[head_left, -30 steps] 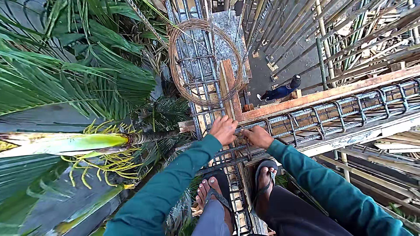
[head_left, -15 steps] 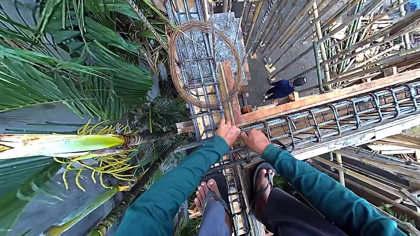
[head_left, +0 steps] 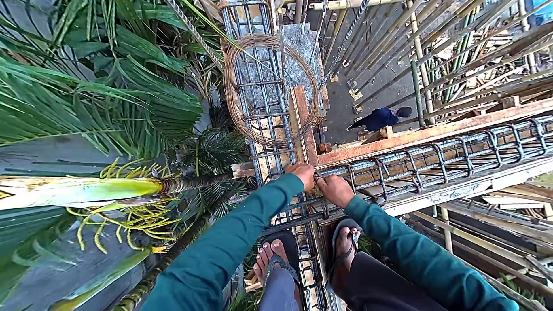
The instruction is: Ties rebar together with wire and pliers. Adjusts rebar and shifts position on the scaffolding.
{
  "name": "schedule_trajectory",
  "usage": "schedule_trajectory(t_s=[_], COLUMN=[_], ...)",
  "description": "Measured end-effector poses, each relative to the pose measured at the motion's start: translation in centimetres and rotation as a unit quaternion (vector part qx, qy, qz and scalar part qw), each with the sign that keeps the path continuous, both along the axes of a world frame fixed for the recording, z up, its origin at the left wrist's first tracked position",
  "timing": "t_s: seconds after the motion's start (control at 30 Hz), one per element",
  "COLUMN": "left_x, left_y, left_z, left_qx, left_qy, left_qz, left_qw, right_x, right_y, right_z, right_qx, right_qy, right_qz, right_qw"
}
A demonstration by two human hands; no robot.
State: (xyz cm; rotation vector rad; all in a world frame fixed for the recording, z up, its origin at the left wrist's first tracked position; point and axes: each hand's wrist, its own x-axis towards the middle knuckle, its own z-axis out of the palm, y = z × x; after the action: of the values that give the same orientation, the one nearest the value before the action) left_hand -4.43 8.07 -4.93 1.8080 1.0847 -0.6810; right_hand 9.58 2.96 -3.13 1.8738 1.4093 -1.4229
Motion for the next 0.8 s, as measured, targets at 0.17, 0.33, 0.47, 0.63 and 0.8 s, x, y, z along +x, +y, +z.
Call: schedule_trajectory(t_s=[0.17,0.33,0.47,0.63,0.8], left_x=[-2.1,-2.6,-1.6,-0.1,1.1], left_y=[2.9,2.3,3.7,4.7,4.0], left_z=[1.5,-0.2,-0.6,-2.0,-3.8], left_qx=[0.055,0.246,0.223,0.213,0.248], left_qy=[-0.059,-0.062,-0.053,-0.041,-0.034], left_qz=[-0.048,-0.225,-0.301,-0.339,-0.359], left_qw=[0.996,0.941,0.926,0.915,0.899], right_x=[0.4,0.5,0.4,0.3,0.2], right_y=[-0.1,-0.2,0.0,0.2,-0.1], right_z=[-0.6,-0.7,-0.6,-0.3,-0.8], right_qx=[0.006,0.008,0.0,-0.006,0.0], right_qy=[0.022,0.025,0.027,0.024,0.02], right_qz=[-0.005,-0.01,-0.006,-0.006,0.007], right_qw=[1.0,1.0,1.0,1.0,1.0])
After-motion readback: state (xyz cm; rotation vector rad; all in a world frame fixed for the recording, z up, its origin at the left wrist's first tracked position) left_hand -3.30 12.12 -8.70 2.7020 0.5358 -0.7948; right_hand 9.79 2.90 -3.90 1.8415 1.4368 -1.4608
